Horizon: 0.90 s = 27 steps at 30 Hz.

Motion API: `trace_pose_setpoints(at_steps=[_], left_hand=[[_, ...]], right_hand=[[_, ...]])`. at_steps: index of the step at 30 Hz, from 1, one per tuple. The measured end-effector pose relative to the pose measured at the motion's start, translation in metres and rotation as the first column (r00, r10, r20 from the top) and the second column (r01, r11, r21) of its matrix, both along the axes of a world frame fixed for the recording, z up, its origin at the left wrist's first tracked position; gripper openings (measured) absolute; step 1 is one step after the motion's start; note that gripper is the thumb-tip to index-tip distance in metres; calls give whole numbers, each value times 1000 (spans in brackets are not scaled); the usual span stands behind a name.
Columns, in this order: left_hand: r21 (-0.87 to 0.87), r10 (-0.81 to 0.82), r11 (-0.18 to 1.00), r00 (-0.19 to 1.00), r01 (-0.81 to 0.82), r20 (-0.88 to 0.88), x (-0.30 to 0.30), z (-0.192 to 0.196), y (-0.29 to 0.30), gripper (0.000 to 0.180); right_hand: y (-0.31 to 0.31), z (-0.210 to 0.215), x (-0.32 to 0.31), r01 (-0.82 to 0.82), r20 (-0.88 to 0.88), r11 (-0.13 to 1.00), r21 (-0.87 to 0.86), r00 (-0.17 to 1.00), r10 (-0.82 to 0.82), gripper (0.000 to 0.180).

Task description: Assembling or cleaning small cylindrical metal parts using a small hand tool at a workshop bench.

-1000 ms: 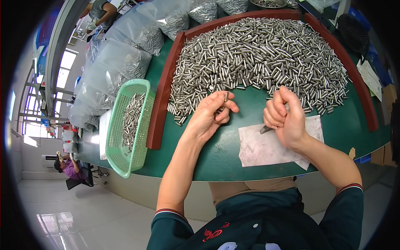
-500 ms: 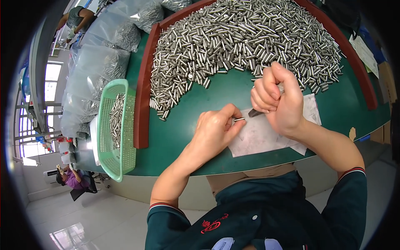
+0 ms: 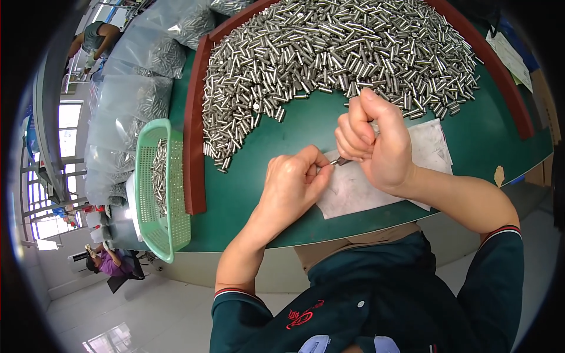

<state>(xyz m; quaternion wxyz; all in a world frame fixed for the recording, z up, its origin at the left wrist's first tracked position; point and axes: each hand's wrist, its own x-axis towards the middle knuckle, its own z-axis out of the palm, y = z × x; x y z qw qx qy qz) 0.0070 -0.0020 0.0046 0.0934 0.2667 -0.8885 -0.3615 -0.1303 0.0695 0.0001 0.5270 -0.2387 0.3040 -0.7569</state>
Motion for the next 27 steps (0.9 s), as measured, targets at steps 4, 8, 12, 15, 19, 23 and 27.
trace_pose_setpoints(at_steps=[4, 8, 12, 15, 19, 23, 27], left_hand=[[-1, 3, 1000, 1000, -3, -1, 0, 1, 0, 9], [1, 0, 1000, 1000, 0, 1, 0, 1, 0, 9], [8, 3, 1000, 1000, -3, 6, 0, 1, 0, 9], [12, 0, 1000, 1000, 0, 13, 1, 1, -1, 8], [21, 4, 1000, 1000, -4, 19, 0, 1, -1, 8], [25, 10, 1000, 1000, -11, 23, 0, 2, -1, 8], [21, 1, 1000, 1000, -2, 16, 0, 3, 0, 8]], right_hand=[[0, 1, -1, -4, 5, 1000, -4, 1000, 4, 42], [-1, 1, -1, -3, 13, 1000, -10, 1000, 3, 42], [-1, 0, 0, -10, -7, 1000, 1, 1000, 10, 42], [-1, 0, 0, -15, -3, 1000, 4, 1000, 15, 43], [-2, 2, -1, -14, -6, 1000, 3, 1000, 14, 42], [-2, 1, -1, -17, -9, 1000, 6, 1000, 17, 42], [-1, 1, -1, -25, -4, 1000, 1, 1000, 25, 42]])
